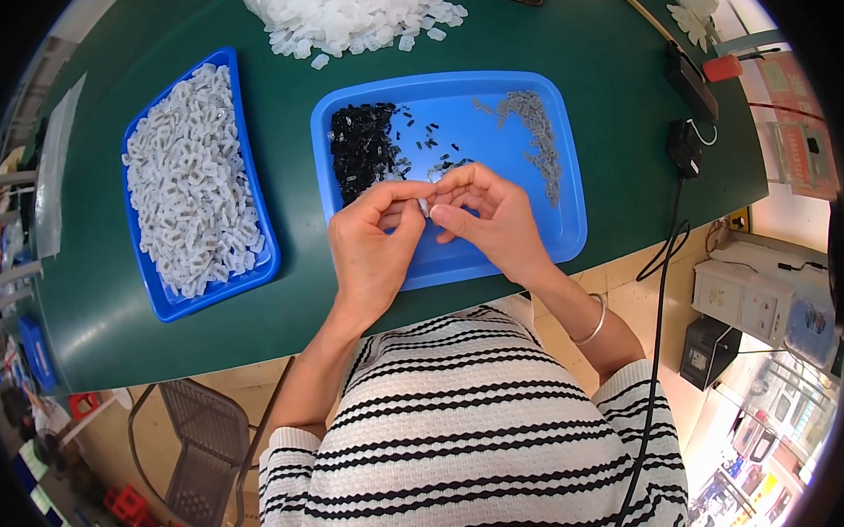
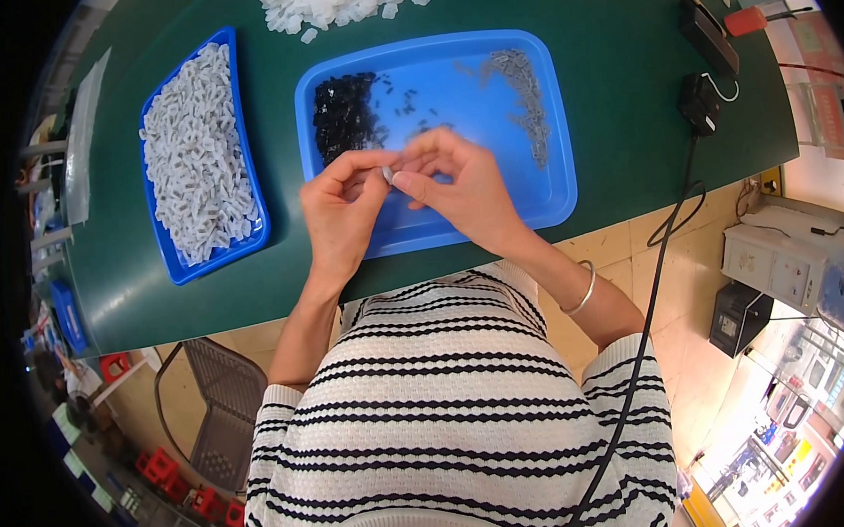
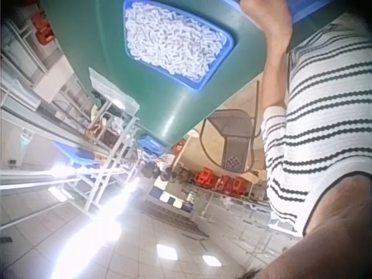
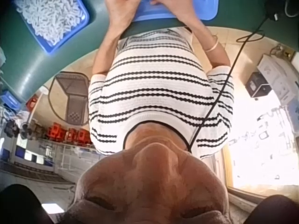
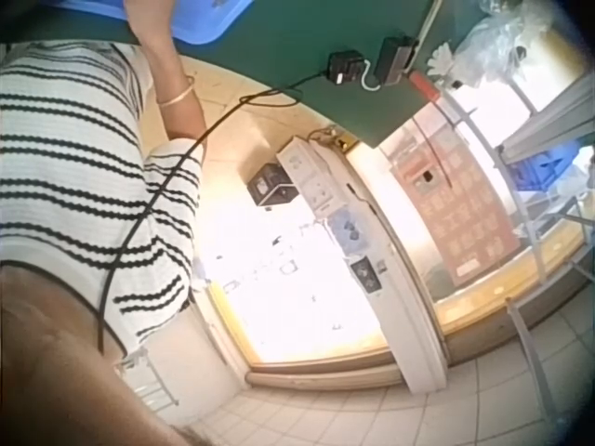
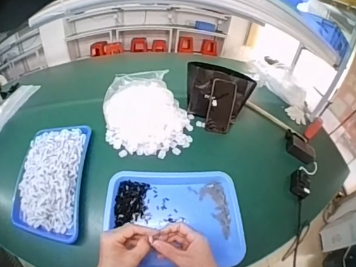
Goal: The person assembles small components by picking white plastic pieces and inserting small parts into them by hand.
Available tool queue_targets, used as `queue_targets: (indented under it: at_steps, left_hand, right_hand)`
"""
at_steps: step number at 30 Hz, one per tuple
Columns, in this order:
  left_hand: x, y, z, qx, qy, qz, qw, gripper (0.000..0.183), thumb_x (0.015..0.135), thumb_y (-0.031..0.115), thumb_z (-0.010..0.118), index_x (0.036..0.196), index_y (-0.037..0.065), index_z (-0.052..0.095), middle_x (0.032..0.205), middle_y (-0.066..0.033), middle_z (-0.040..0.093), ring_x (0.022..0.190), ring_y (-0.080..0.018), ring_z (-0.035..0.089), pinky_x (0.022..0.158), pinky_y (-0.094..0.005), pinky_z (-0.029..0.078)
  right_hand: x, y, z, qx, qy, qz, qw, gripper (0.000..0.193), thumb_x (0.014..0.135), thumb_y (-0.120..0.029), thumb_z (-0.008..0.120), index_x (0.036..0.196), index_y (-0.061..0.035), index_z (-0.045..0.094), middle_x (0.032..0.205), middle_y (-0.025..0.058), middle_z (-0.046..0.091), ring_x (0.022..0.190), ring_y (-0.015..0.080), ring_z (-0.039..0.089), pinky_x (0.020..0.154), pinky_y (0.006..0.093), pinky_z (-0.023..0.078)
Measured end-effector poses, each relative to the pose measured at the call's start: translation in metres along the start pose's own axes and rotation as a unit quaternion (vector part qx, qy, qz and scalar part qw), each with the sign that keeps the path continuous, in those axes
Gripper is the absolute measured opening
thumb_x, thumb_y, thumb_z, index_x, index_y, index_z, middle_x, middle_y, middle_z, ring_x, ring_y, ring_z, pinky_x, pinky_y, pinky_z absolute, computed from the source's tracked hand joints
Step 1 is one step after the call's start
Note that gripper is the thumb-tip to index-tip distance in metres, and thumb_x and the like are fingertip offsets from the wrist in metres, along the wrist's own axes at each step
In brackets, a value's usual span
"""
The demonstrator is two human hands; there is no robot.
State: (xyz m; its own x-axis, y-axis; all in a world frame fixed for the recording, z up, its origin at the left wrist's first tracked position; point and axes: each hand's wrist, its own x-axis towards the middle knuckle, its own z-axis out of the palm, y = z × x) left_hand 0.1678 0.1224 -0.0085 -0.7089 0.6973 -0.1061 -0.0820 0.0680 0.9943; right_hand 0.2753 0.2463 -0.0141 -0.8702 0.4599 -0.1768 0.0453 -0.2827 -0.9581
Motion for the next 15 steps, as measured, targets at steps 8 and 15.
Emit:
queue_targets:
  at_steps: [8,15]
  left_hand:
    - [-0.001,0.005,-0.001,0.022,-0.020,-0.020,0.999,0.018,0.089,-0.004,0.060,0.104,0.000,0.070,0.100,-0.0076,0.068,0.086,-0.0131,0.068,0.073,-0.0232,0.056]
    - [-0.003,0.006,-0.002,-0.037,-0.050,-0.055,0.997,0.024,0.088,-0.003,0.064,0.112,0.001,0.067,0.099,-0.0073,0.068,0.087,-0.0108,0.066,0.071,-0.0206,0.053]
  right_hand:
    - [0.001,0.000,-0.005,0.012,0.003,-0.002,1.000,0.018,0.090,-0.005,0.068,0.105,0.0017,0.060,0.096,0.0076,0.065,0.084,0.0115,0.063,0.069,0.0259,0.058]
    - [0.001,-0.002,-0.013,0.050,0.001,0.049,0.998,0.014,0.091,-0.009,0.067,0.099,0.0006,0.062,0.092,0.0072,0.066,0.077,0.0127,0.066,0.069,0.0250,0.058]
